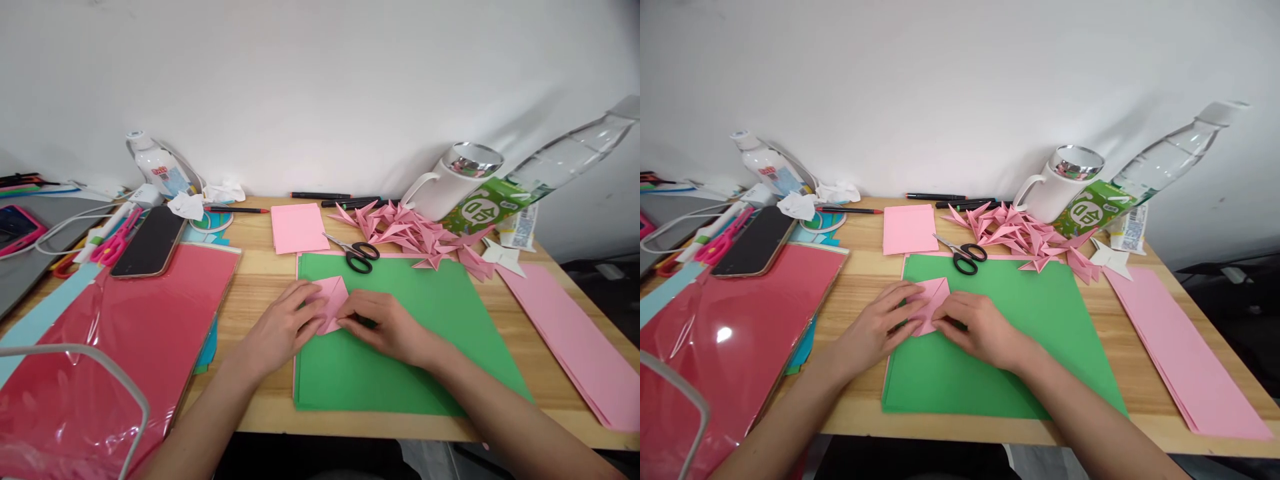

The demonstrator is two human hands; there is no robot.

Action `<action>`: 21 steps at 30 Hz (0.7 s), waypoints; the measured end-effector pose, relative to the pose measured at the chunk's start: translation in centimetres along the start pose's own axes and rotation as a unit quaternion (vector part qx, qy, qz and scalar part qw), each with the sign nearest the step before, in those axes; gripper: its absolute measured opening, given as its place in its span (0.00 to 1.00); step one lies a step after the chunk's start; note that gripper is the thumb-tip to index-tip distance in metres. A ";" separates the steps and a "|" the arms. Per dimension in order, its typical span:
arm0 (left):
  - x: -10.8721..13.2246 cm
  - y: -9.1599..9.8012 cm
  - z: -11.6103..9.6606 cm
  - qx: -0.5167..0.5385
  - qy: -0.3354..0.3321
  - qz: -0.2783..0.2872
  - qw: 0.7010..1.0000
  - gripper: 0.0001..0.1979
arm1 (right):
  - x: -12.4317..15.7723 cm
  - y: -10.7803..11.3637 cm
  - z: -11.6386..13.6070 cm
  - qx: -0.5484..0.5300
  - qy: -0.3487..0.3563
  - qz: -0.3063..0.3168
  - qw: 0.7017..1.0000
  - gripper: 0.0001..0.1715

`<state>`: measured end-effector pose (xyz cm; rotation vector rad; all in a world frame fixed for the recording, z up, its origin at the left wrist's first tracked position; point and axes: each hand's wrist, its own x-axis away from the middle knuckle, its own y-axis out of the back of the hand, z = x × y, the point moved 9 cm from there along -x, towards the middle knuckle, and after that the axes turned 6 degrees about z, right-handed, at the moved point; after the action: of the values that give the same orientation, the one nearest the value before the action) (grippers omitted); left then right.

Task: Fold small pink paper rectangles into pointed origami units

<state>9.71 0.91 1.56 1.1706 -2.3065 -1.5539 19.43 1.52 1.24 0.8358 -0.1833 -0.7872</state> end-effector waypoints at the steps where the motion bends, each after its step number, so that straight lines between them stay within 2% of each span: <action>1: 0.0 0.0 -0.1 0.001 -0.005 -0.004 1.000 0.11 | 0.1 0.2 -0.5 -0.007 -0.022 -0.015 1.000 0.07; 4: 0.1 0.0 -0.2 0.008 -0.009 -0.009 1.000 0.11 | 0.2 0.4 -2.1 -0.028 -0.089 -0.041 0.995 0.05; 6: 0.1 -0.1 -0.1 0.015 -0.009 -0.007 1.000 0.11 | 0.2 0.5 -2.4 -0.032 -0.104 -0.048 0.993 0.05; 17: 0.2 -0.1 0.3 0.037 -0.007 -0.006 0.999 0.11 | 0.0 0.2 -1.9 -0.040 -0.073 -0.013 0.996 0.07; 21: 0.1 0.0 0.4 0.052 -0.006 -0.012 0.999 0.11 | 0.1 0.1 -2.3 -0.050 -0.098 -0.013 0.994 0.05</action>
<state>9.43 1.08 1.37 1.2205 -2.4153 -1.4696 20.61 2.87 -0.27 0.6664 -0.3058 -0.8953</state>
